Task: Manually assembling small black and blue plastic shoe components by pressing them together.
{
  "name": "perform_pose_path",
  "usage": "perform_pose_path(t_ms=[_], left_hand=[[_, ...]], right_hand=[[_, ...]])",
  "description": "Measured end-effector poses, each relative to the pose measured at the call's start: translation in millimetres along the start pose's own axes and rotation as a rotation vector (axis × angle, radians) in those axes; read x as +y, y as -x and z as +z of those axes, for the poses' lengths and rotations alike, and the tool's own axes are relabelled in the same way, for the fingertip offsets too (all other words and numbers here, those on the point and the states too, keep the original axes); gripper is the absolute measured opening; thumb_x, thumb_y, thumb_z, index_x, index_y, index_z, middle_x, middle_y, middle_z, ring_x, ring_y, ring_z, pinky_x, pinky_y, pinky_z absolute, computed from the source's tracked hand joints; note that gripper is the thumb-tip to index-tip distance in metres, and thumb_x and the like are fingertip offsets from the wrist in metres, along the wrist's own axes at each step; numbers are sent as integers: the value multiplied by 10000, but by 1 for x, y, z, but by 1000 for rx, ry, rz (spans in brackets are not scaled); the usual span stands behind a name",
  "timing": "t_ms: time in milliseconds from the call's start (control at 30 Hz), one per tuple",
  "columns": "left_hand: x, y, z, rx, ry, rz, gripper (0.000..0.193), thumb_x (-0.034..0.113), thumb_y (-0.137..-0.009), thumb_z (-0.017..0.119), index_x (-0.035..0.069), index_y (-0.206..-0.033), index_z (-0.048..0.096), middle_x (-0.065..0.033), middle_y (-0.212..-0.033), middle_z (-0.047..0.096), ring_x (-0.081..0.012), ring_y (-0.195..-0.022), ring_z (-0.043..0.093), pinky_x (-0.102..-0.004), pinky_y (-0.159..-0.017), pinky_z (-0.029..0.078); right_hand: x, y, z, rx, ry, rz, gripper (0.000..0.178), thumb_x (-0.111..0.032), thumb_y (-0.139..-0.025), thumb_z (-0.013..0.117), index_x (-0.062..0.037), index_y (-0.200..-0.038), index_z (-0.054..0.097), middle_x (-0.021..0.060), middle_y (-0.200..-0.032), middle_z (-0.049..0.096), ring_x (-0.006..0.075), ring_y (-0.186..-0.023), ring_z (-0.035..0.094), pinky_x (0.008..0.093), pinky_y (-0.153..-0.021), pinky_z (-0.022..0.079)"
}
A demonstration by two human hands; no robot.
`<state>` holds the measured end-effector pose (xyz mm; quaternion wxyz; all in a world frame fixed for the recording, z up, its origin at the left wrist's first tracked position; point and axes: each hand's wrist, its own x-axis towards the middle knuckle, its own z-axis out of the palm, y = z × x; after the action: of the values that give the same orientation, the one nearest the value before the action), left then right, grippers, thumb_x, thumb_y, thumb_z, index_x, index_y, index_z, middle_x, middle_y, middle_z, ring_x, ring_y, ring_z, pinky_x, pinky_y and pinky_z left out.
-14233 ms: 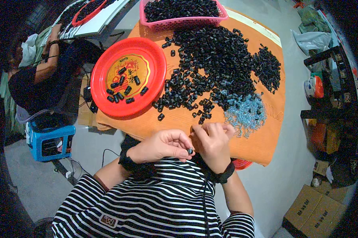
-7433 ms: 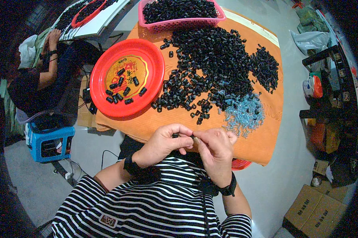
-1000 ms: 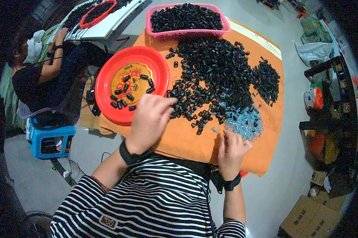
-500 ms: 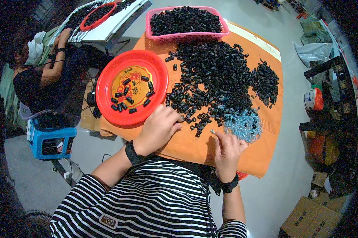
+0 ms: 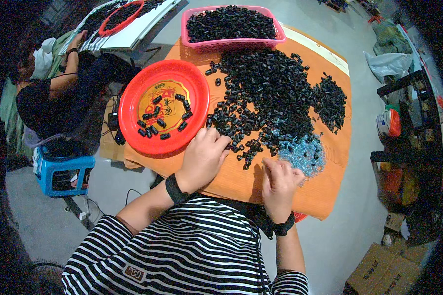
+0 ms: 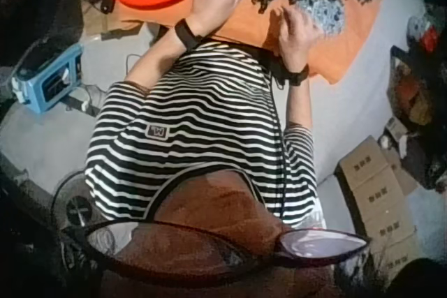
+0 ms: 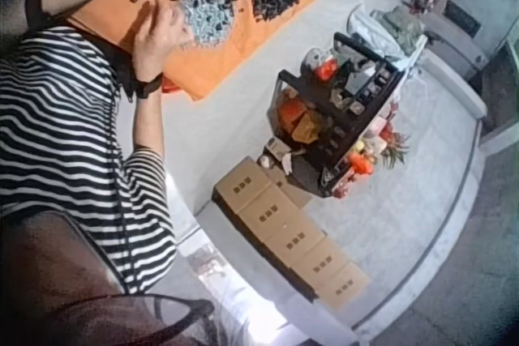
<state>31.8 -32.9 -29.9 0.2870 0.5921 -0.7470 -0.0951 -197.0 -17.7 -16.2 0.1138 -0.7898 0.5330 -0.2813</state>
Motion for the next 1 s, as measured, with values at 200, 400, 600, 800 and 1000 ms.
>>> perform_pose_path(t_ms=[200,400,600,800,1000], left_hand=[[1,-1,-5,44,51,73,144,162,-846,756,84,-934,672,-82,-867,579,-297,-868,554,-410,-773,474],[15,17,-30,-113,540,-223,126,148,-936,695,39,-999,684,-89,-897,674,-209,-786,646,-327,-727,516],[9,39,-26,-369,1096,-602,183,187,-978,659,8,-1017,664,-19,-872,676,-99,-781,649,-246,-716,530],[4,41,-31,-580,1522,-804,216,235,-1013,656,35,-1092,668,10,-943,666,-58,-837,630,-232,-785,540],[11,39,-25,-623,1561,-731,236,213,-1025,641,20,-1159,662,-22,-1009,685,-91,-894,659,-259,-831,558]], right_hand=[[-16,-13,4,-16,-12,-73,319,5,-801,696,-102,-1102,685,54,-945,627,219,-979,588,413,-930,316],[-28,-32,22,-55,107,-160,376,12,-788,666,-108,-1143,690,64,-909,570,232,-922,568,406,-881,323],[-28,-34,24,-156,232,-220,412,9,-803,667,-93,-1202,671,59,-889,559,231,-897,571,397,-873,324],[-22,-17,11,-1,-38,-89,213,-31,-870,731,-101,-1070,704,27,-895,647,184,-841,582,361,-902,334],[-44,-15,-13,-76,-348,-11,158,-52,-878,735,-82,-1033,738,32,-894,699,188,-850,630,342,-849,341]])
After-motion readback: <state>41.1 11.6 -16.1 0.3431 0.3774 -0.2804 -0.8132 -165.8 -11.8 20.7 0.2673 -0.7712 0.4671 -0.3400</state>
